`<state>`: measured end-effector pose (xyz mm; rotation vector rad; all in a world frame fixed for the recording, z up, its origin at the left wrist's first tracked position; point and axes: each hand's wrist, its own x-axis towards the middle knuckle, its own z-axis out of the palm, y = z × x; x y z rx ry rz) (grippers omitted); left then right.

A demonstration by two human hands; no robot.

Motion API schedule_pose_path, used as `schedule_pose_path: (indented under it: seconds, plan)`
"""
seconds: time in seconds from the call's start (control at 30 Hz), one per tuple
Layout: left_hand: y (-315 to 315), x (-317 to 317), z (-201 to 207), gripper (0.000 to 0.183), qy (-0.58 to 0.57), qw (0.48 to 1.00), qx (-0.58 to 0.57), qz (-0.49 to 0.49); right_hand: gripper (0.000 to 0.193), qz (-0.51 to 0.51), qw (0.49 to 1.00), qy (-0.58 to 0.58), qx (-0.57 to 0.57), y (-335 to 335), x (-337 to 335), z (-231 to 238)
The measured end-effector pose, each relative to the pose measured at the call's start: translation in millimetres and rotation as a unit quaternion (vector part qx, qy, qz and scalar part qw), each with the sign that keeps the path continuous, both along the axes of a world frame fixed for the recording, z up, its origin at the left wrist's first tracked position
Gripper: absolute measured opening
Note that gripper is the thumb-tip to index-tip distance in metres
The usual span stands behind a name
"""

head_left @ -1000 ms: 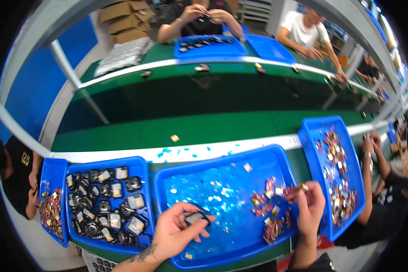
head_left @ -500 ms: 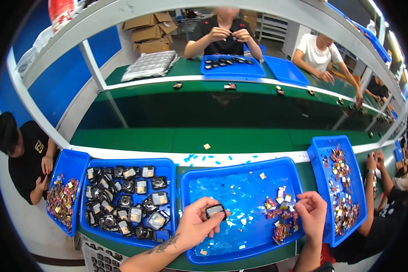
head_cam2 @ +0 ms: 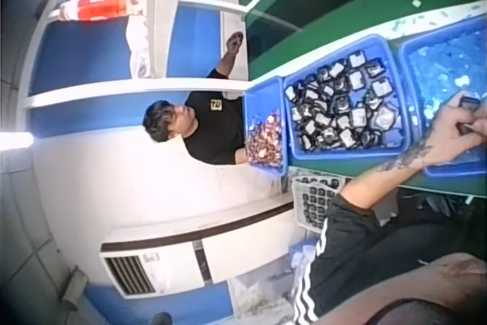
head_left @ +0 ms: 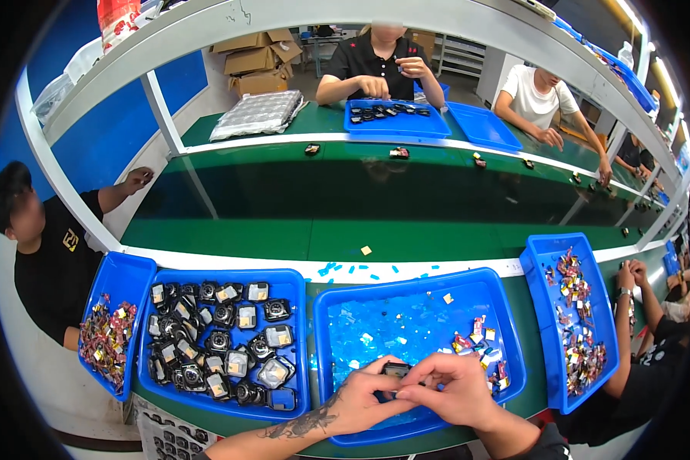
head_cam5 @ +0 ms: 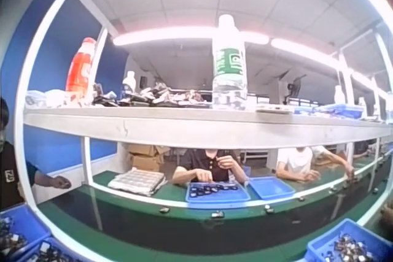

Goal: The recorder is assembling smartwatch components by applying stickers and sensors to watch bodies at a factory line.

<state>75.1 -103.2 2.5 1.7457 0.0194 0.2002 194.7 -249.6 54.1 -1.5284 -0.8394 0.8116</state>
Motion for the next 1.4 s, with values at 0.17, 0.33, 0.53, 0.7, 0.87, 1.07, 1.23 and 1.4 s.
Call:
schedule_pose_path:
  seconds: [0.17, 0.33, 0.53, 0.7, 0.87, 1.07, 1.23, 1.4]
  plan:
    - [-4, 1, 2, 0.022, -0.018, 0.998, -0.047, 0.044, 0.012, -0.018, 0.999, -0.003, 0.046, 3, -2, -11]
    - [-7, -2, 7, 0.017, -0.002, 0.997, 0.000, 0.083, 0.013, -0.071, 0.995, 0.048, 0.049, -5, 0, -14]
    - [-9, -6, 14, 0.021, -0.007, 0.989, 0.068, 0.134, 0.009, -0.001, 1.000, 0.017, -0.002, -4, 7, -22]
    - [-2, 7, 6, 0.011, -0.028, 0.991, 0.044, 0.126, 0.007, -0.064, 0.998, -0.008, -0.002, 0, 10, -17]
    - [-6, 7, 11, 0.011, -0.015, 0.985, 0.058, 0.160, 0.006, -0.004, 0.993, 0.117, 0.024, -2, 20, -12]
    - [-4, 5, 9, 0.016, -0.075, 0.976, 0.117, 0.169, 0.012, 0.036, 0.980, 0.197, 0.016, -1, 24, -20]
    - [-6, 4, 16, 0.014, -0.082, 0.976, 0.069, 0.189, 0.009, 0.016, 0.975, 0.218, 0.034, 5, 7, -13]
    - [-8, 0, 13, 0.013, -0.060, 0.984, 0.041, 0.162, 0.015, -0.115, 0.892, -0.436, 0.018, 11, 7, -19]
